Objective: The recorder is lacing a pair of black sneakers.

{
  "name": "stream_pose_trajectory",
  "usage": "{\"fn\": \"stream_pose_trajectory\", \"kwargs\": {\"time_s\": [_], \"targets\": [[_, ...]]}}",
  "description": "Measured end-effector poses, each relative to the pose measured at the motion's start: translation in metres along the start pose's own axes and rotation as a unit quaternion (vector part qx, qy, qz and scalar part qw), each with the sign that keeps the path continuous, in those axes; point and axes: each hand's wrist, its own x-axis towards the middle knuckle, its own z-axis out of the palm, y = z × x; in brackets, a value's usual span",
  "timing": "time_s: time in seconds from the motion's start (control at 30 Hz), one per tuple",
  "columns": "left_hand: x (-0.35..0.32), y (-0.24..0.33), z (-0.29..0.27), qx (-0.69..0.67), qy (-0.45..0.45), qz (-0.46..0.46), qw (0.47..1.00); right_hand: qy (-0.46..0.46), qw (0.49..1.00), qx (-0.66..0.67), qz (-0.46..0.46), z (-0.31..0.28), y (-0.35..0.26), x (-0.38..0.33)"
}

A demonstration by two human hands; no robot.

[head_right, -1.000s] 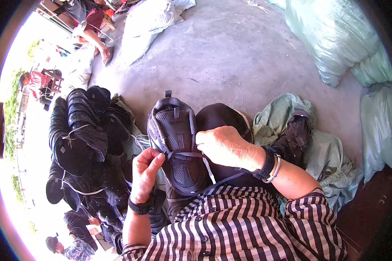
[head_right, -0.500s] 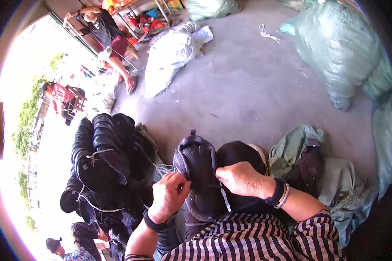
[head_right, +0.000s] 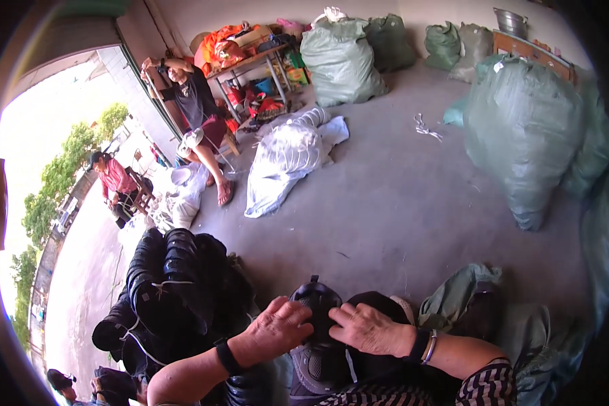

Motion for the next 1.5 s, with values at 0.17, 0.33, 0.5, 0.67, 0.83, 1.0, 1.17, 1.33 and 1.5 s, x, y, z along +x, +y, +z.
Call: {"fn": "stream_pose_trajectory", "kwargs": {"time_s": [0.17, 0.33, 0.5, 0.67, 0.83, 1.0, 1.17, 1.33, 1.5], "targets": [[0.003, -0.002, -0.001, 0.025, -0.085, 0.072, 0.993, -0.062, 0.997, 0.042, -0.028, -0.003, 0.002, 0.011], [0.003, -0.001, 0.003, -0.089, -0.087, 0.013, 0.992, -0.097, 0.993, 0.045, -0.047, 0.008, 0.001, 0.012], [0.013, 0.014, 0.005, 0.012, -0.306, 0.036, 0.951, -0.114, 0.99, 0.057, -0.065, 0.008, 0.004, 0.01], [0.014, 0.009, 0.015, -0.234, -0.15, -0.15, 0.949, -0.096, 0.977, 0.189, 0.017, 0.024, 0.013, 0.002], [0.001, 0.006, 0.038, -0.56, 0.028, -0.288, 0.777, -0.165, 0.979, 0.06, 0.107, 0.018, -0.016, 0.014], [-0.005, 0.014, 0.058, -0.639, 0.142, -0.253, 0.712, -0.124, 0.98, 0.082, 0.131, 0.02, -0.022, 0.007], [-0.01, 0.01, 0.066, -0.713, 0.183, -0.27, 0.621, 0.082, 0.929, 0.334, 0.139, 0.029, -0.005, 0.008], [-0.015, 0.014, 0.07, -0.731, 0.196, -0.269, 0.596, 0.123, 0.6, 0.731, 0.301, 0.006, 0.017, 0.025], [-0.01, 0.012, 0.072, -0.731, 0.217, -0.243, 0.6, -0.031, 0.665, 0.684, 0.298, 0.018, -0.012, 0.022]]}}
